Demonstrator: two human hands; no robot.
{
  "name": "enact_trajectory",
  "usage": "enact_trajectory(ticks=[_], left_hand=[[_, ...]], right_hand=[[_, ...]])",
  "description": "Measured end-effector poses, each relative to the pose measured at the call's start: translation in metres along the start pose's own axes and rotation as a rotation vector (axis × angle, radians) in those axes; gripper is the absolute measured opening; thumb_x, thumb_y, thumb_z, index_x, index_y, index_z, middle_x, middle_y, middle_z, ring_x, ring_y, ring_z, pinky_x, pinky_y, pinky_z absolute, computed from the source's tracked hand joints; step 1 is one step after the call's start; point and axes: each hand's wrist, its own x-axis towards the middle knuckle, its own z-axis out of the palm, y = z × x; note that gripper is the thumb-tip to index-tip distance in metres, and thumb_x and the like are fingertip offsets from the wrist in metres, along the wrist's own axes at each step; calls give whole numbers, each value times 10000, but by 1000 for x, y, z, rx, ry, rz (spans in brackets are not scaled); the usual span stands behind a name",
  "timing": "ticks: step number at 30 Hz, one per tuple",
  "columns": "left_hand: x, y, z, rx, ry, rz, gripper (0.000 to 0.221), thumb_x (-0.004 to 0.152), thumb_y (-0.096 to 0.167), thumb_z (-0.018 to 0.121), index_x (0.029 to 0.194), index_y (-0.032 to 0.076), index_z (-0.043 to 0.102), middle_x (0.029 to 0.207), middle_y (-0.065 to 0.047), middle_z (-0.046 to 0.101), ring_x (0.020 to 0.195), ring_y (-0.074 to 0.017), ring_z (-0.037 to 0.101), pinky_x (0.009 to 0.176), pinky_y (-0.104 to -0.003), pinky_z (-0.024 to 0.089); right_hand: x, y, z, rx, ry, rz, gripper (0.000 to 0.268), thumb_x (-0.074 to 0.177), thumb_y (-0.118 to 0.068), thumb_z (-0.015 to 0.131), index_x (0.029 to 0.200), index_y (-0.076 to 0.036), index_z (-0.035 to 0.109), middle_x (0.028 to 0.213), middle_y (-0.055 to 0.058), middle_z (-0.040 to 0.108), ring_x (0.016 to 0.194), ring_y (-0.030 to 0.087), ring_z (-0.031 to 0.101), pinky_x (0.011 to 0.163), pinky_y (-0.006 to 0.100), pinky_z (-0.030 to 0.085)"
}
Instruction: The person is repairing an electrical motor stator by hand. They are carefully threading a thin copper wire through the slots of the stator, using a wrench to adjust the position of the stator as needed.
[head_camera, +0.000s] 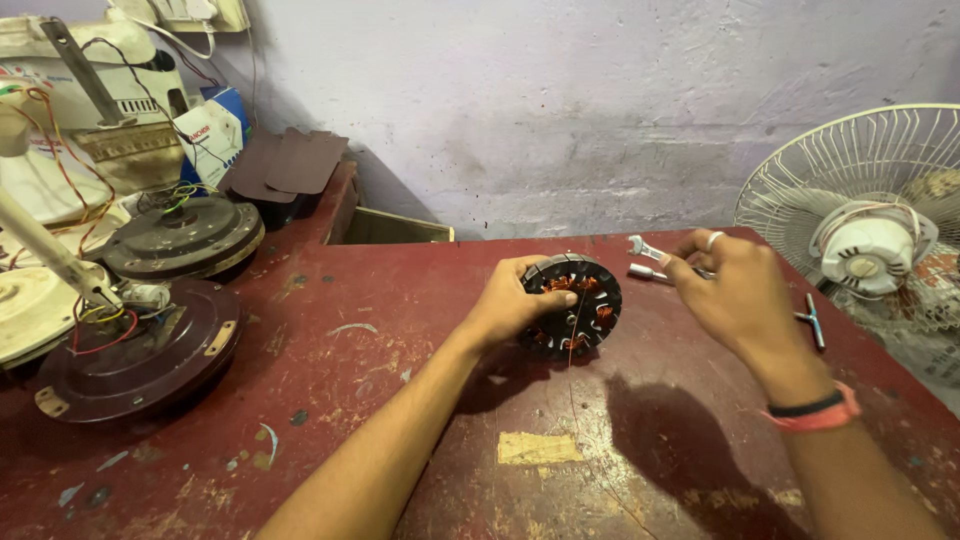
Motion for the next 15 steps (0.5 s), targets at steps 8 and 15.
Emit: enact_trajectory(ticks=[8, 15], left_hand=[[1, 2, 6, 131, 26, 46, 395, 772, 36, 805, 1155, 0, 716, 981, -73, 789, 859, -129, 740, 812, -303, 611], [1, 5, 14, 209, -31, 156, 359, 765, 32, 781, 1122, 20, 748, 964, -60, 791, 858, -104, 715, 823, -293, 588]], right_hand=[[-24, -62, -23, -86, -149, -67, 229, 840, -238, 740, 1006, -98, 813, 745, 131, 768, 568, 262, 729, 574, 405, 562], [-26, -69, -24, -138, -96, -84, 242, 807, -253, 750, 996, -121, 824, 703, 159, 747, 595, 303, 723, 635, 421, 560]])
